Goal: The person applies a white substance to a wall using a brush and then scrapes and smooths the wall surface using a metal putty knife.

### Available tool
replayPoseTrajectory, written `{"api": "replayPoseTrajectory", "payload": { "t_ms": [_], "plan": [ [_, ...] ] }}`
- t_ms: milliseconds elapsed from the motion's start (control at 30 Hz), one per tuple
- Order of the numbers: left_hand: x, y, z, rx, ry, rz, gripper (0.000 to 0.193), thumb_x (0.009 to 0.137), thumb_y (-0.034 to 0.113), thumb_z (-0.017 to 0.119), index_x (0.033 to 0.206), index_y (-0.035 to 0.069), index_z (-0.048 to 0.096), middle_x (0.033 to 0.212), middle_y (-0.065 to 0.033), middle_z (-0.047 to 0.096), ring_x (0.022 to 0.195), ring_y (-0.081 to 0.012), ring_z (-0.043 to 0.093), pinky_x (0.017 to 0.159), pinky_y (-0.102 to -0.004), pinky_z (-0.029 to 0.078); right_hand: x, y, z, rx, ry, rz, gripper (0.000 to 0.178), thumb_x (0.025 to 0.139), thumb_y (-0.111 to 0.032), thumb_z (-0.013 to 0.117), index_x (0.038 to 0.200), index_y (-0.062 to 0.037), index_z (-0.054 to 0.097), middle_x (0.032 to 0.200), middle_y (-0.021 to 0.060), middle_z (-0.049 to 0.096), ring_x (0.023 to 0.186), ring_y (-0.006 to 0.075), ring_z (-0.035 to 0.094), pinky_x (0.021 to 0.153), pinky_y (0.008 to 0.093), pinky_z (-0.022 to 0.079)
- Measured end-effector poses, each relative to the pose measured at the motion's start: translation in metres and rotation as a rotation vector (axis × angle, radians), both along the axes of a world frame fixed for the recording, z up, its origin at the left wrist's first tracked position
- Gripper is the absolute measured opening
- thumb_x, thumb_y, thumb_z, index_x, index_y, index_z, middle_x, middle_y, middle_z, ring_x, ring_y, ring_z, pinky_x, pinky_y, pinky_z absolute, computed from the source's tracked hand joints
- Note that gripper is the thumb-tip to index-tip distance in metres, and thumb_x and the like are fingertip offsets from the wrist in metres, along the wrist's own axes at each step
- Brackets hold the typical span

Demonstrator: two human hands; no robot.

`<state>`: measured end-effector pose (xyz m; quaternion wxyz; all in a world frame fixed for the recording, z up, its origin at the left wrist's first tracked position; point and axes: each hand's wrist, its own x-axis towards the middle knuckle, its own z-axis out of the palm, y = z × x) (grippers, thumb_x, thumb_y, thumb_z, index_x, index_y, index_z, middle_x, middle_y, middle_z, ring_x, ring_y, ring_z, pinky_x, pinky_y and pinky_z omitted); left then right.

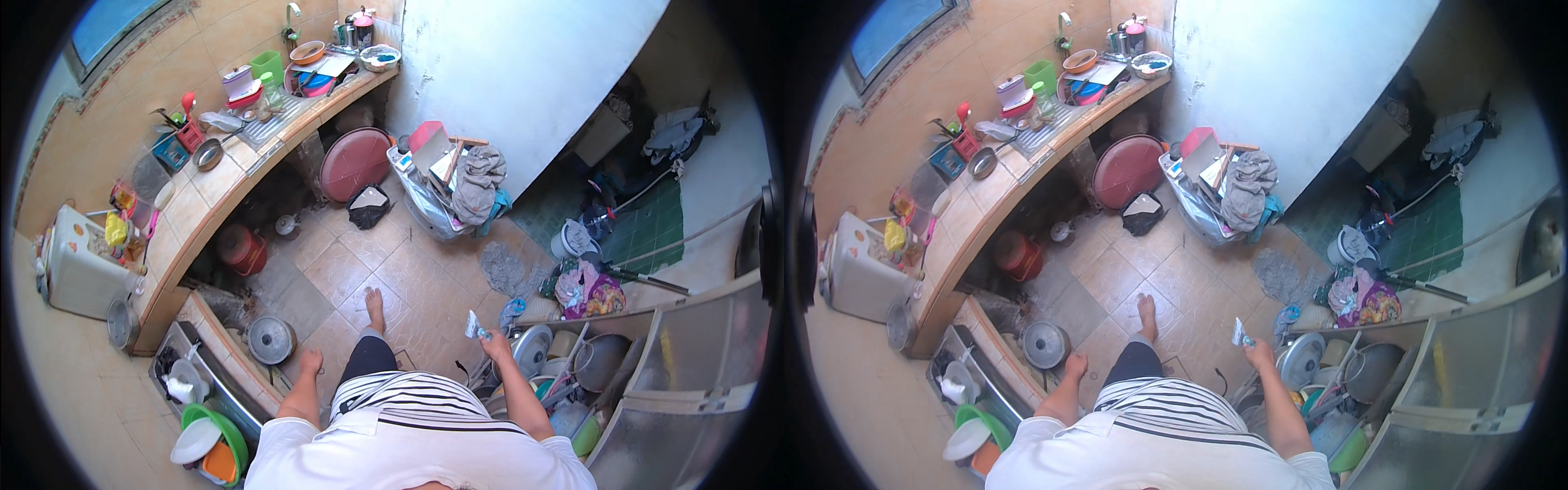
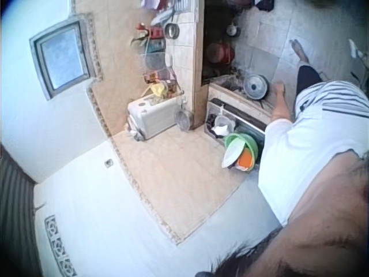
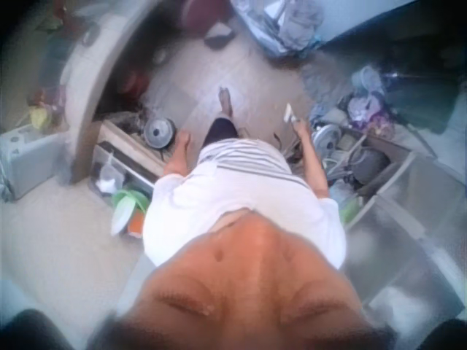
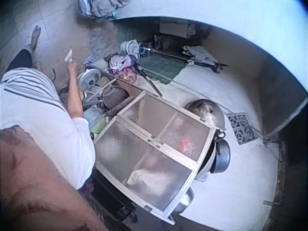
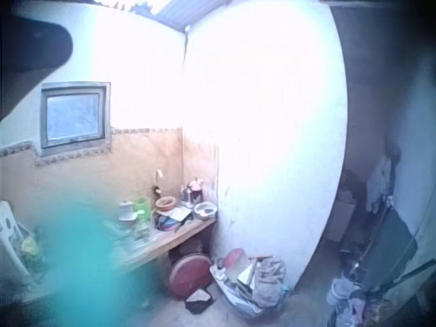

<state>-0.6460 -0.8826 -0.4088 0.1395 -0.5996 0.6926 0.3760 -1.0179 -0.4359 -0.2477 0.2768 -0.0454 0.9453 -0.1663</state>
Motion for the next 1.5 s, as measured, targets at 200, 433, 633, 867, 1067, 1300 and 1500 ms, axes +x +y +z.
{"api": "replayPoseTrajectory", "payload": {
  "t_ms": [200,433,633,867,1067,1300,1500],
  "plan": [
    [-0.178,-0.093,0.011,-0.073,0.171,-0.055,0.046,0.094,0.040,0.057,0.102,-0.004,0.066,0.106,-0.0314,0.068,0.103,-0.0473,0.065,0.089,-0.0520,0.051,-0.119,-0.120,0.045,0.051,0.091,0.157,0.046,0.091,-0.038,0.067,0.121,-0.0026,0.065,0.109,0.0314,0.068,0.106,0.0473,0.065,0.092,0.0508,0.052],
    [-0.360,-0.227,0.066,-0.278,0.298,-0.249,0.039,0.096,0.037,0.057,0.098,-0.001,0.064,0.102,-0.0284,0.069,0.098,-0.0469,0.066,0.086,-0.0538,0.051,-0.242,-0.265,0.132,-0.081,0.237,0.163,0.041,0.095,-0.035,0.061,0.131,-0.0154,0.060,0.107,0.0261,0.070,0.103,0.0461,0.066,0.088,0.0530,0.052],
    [-0.499,-0.326,0.137,-0.495,0.404,-0.321,0.027,0.095,0.030,0.061,0.097,0.003,0.063,0.099,-0.0206,0.067,0.099,-0.0406,0.064,0.085,-0.0507,0.050,-0.313,-0.310,0.135,-0.093,0.336,0.197,0.042,0.096,-0.036,0.059,0.135,-0.0203,0.061,0.103,0.0253,0.071,0.099,0.0448,0.067,0.086,0.0517,0.053],
    [-0.633,-0.427,0.180,-0.827,0.401,-0.453,0.026,0.095,0.030,0.062,0.097,0.004,0.063,0.103,-0.0168,0.062,0.103,-0.0360,0.060,0.090,-0.0478,0.048,-0.442,-0.387,0.130,-0.109,0.396,0.276,0.037,0.097,-0.036,0.059,0.129,-0.0187,0.066,0.100,0.0246,0.071,0.094,0.0443,0.068,0.081,0.0516,0.054],
    [-0.727,-0.514,0.176,-0.944,0.266,-0.552,0.033,0.096,0.030,0.060,0.108,-0.001,0.059,0.114,-0.0203,0.058,0.112,-0.0371,0.053,0.096,-0.0476,0.043,-0.581,-0.482,0.106,-0.059,0.430,0.419,0.037,0.098,-0.034,0.058,0.130,-0.0169,0.065,0.096,0.0230,0.072,0.090,0.0434,0.069,0.078,0.0532,0.054],
    [-0.772,-0.575,0.133,-1.009,0.155,-0.733,0.048,0.097,0.037,0.056,0.125,-0.003,0.055,0.128,-0.0197,0.053,0.124,-0.0362,0.047,0.106,-0.0473,0.036,-0.735,-0.598,0.130,0.077,0.570,0.549,0.039,0.099,-0.035,0.057,0.134,-0.0194,0.063,0.089,0.0210,0.072,0.085,0.0403,0.070,0.076,0.0501,0.055],
    [-0.776,-0.591,0.113,-1.013,0.119,-0.817,0.059,0.098,0.046,0.052,0.130,-0.004,0.052,0.131,-0.0191,0.051,0.128,-0.0361,0.044,0.111,-0.0498,0.030,-0.822,-0.668,0.141,0.264,0.623,0.673,0.038,0.098,-0.031,0.056,0.133,-0.0190,0.065,0.090,0.0183,0.074,0.086,0.0359,0.071,0.078,0.0479,0.056]
  ]
}}
